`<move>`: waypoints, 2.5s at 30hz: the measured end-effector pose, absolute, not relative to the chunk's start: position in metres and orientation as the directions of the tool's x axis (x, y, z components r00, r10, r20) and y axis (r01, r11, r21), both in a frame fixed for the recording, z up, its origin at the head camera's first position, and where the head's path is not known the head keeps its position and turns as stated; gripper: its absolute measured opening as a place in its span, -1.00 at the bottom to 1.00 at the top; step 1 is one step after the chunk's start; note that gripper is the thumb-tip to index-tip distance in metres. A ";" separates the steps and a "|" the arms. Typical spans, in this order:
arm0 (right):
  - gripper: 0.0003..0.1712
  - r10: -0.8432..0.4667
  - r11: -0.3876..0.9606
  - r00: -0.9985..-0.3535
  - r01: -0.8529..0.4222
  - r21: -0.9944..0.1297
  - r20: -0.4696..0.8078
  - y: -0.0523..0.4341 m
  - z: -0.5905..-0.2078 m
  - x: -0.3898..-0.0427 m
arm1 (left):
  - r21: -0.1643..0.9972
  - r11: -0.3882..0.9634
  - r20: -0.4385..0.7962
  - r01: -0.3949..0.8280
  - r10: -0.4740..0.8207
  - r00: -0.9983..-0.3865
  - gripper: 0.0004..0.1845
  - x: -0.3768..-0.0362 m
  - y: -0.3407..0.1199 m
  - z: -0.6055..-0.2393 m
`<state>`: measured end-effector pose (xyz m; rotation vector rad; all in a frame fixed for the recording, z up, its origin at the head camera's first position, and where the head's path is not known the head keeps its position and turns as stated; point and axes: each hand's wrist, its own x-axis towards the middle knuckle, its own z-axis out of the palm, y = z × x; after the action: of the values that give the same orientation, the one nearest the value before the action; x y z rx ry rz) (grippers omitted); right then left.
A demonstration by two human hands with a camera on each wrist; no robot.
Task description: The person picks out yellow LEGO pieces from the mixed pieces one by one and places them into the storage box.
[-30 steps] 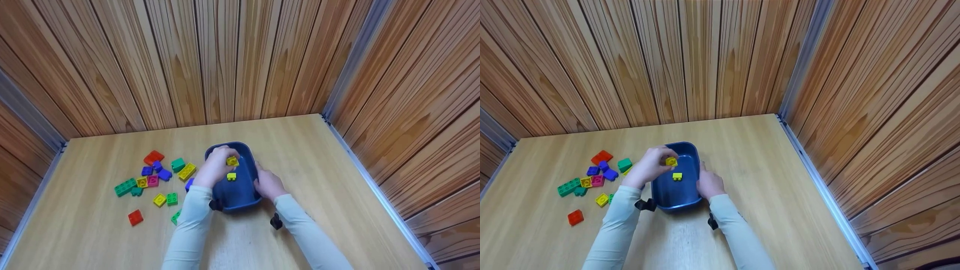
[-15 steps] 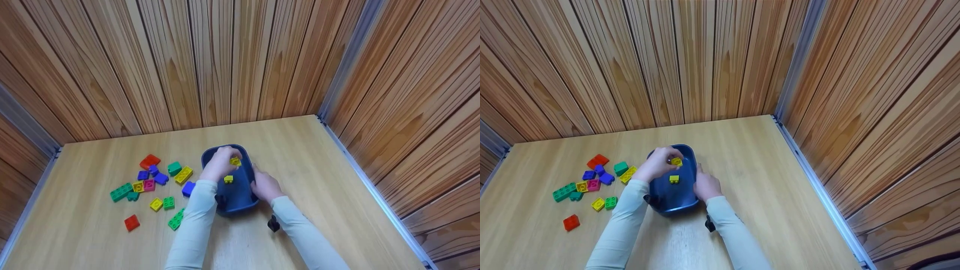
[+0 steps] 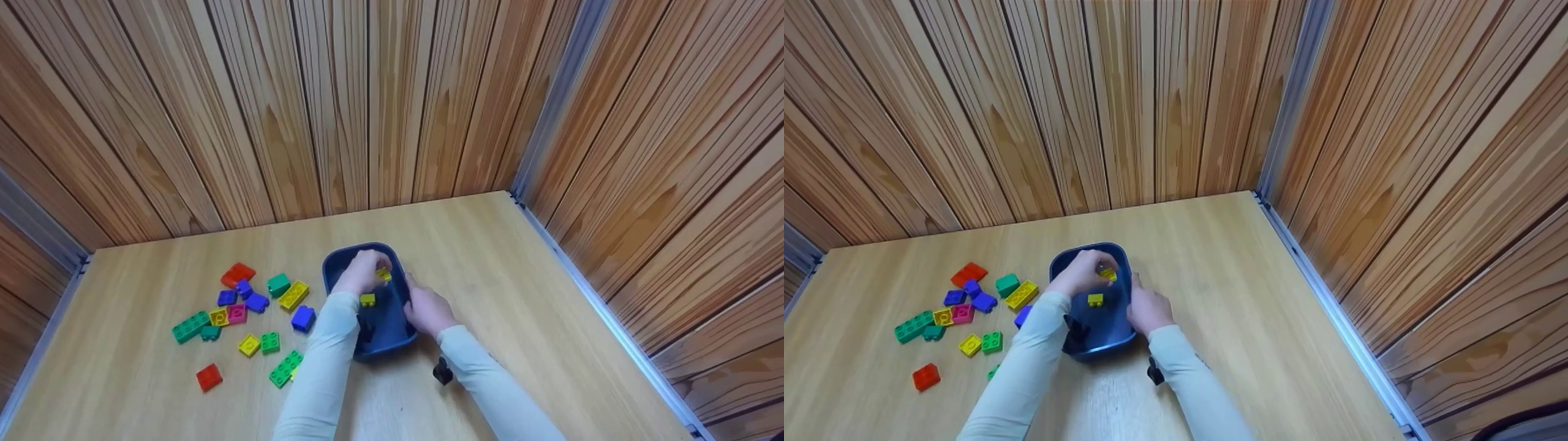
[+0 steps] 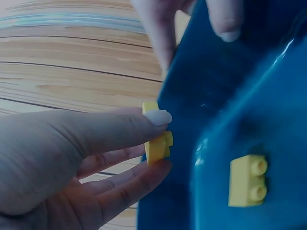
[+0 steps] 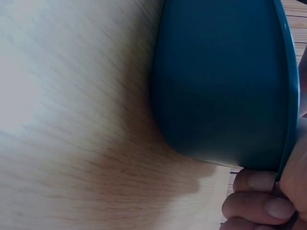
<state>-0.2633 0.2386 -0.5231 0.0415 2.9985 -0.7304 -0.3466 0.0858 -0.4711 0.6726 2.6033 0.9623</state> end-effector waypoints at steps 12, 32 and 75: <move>-0.30 -0.047 0.907 -0.994 -0.084 -0.412 0.099 0.238 -0.524 -0.260 | 0.593 0.739 -0.181 0.320 0.510 -0.841 -0.75 -0.341 0.106 -0.496; -0.28 -0.044 0.901 -0.998 -0.054 -0.430 0.034 0.237 -0.523 -0.260 | 0.565 0.785 -0.272 0.255 0.469 -0.840 -0.74 -0.339 0.106 -0.499; -0.26 0.003 0.907 -1.000 0.002 -0.422 0.003 0.236 -0.523 -0.263 | 0.689 0.688 -0.111 0.228 0.411 -0.905 -0.56 -0.342 0.040 -0.454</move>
<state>-0.2632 0.2362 -0.5229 0.0038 3.0705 -0.6789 -0.3424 0.0404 -0.4536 0.5099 2.6441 1.0276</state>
